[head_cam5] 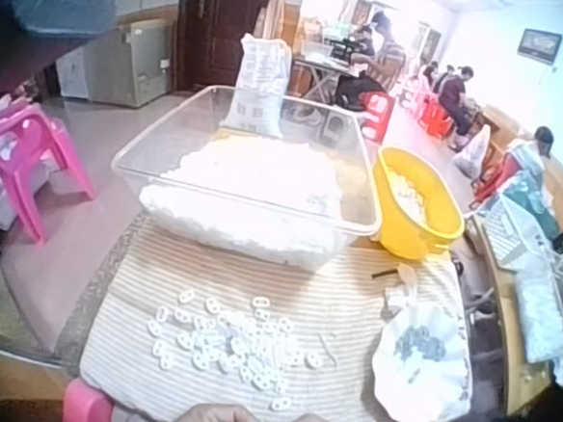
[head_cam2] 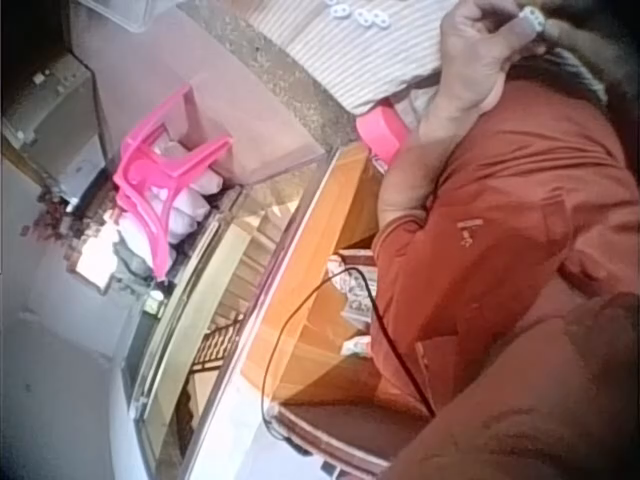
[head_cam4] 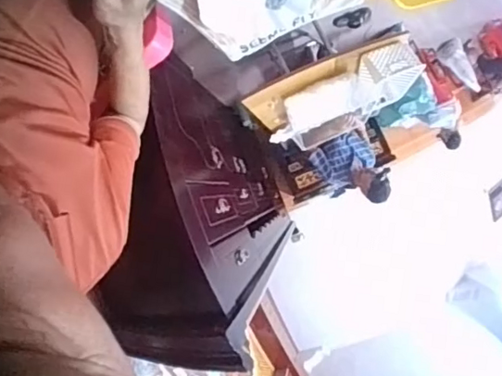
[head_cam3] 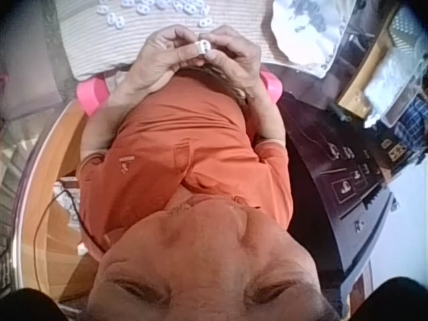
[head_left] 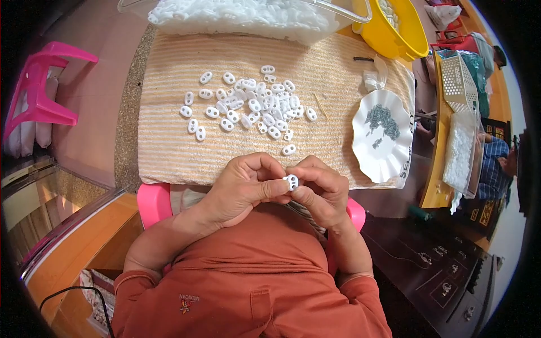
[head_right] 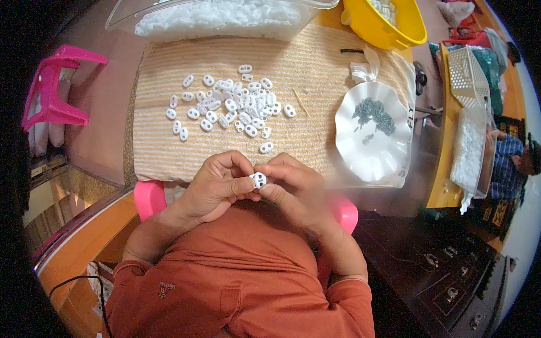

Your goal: Assembling small white plastic fasteners by inserting metal pins into them.

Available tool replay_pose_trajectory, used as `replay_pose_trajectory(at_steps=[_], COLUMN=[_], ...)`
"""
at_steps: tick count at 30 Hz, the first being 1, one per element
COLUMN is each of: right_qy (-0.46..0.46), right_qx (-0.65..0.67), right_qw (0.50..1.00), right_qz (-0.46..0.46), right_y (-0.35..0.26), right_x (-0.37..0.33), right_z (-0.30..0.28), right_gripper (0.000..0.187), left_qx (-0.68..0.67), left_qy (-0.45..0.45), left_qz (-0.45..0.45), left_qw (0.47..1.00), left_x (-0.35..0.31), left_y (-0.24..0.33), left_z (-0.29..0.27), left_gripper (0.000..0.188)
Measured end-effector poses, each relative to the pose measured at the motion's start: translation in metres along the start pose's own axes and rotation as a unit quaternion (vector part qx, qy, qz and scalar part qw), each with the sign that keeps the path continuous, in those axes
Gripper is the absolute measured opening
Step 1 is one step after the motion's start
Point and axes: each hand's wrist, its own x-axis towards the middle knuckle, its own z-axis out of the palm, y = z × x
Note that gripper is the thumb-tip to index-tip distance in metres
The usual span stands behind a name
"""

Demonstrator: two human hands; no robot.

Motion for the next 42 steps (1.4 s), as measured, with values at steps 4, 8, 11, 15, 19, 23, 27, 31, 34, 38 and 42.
replay_pose_trajectory(at_steps=[4, 8, 11, 15, 19, 23, 27, 31, 34, 38, 42], right_qy=[0.007, 0.009, 0.008, 0.012, 0.022, 0.039, 0.048, 0.046, 0.046, 0.047, 0.047], right_qx=[-0.014, -0.037, -0.054, -0.05, -0.069, -0.074, -0.066, -0.08, -0.095, -0.107, -0.076], right_qw=[0.999, 0.998, 0.996, 0.996, 0.995, 0.994, 0.993, 0.99, 0.985, 0.983, 0.988], right_qz=[-0.04, -0.059, -0.073, -0.072, -0.069, -0.069, -0.083, -0.102, -0.138, -0.14, -0.129], right_y=[-0.003, -0.004, -0.006, -0.006, -0.006, -0.006, -0.006, -0.008, -0.007, -0.011, -0.008], right_x=[0.001, -0.001, -0.001, -0.002, -0.001, -0.002, -0.002, -0.004, -0.003, -0.005, -0.005], right_z=[0.003, 0.003, 0.005, 0.006, 0.008, 0.012, 0.013, 0.015, 0.016, 0.016, 0.014], right_gripper=[0.027, 0.027, 0.026, 0.025, 0.026, 0.025, 0.026, 0.025, 0.023, 0.023, 0.024], left_qx=[-0.003, 0.014, 0.018, 0.015, 0.007, 0.001, 0.006, 0.004, 0.009, 0.001, -0.005], left_qy=[-0.009, -0.017, -0.021, -0.03, -0.025, -0.02, -0.021, -0.046, -0.048, -0.049, -0.046], left_qz=[0.005, 0.018, 0.018, 0.013, 0.006, -0.002, -0.002, 0.003, 0.006, 0.017, 0.005], left_qw=[1.0, 1.0, 0.999, 0.999, 1.0, 1.0, 1.0, 0.999, 0.999, 0.999, 0.999], left_x=[-0.002, -0.002, -0.002, -0.002, -0.001, -0.004, -0.004, -0.005, -0.006, -0.008, -0.006], left_y=[-0.002, -0.004, -0.006, -0.005, -0.002, 0.003, 0.004, 0.0, -0.001, 0.0, 0.004], left_z=[0.0, 0.001, -0.002, -0.002, 0.002, 0.003, 0.003, -0.003, 0.0, 0.005, 0.009], left_gripper=[0.011, 0.01, 0.01, 0.008, 0.006, 0.006, 0.01, 0.012, 0.013, 0.008, 0.009])
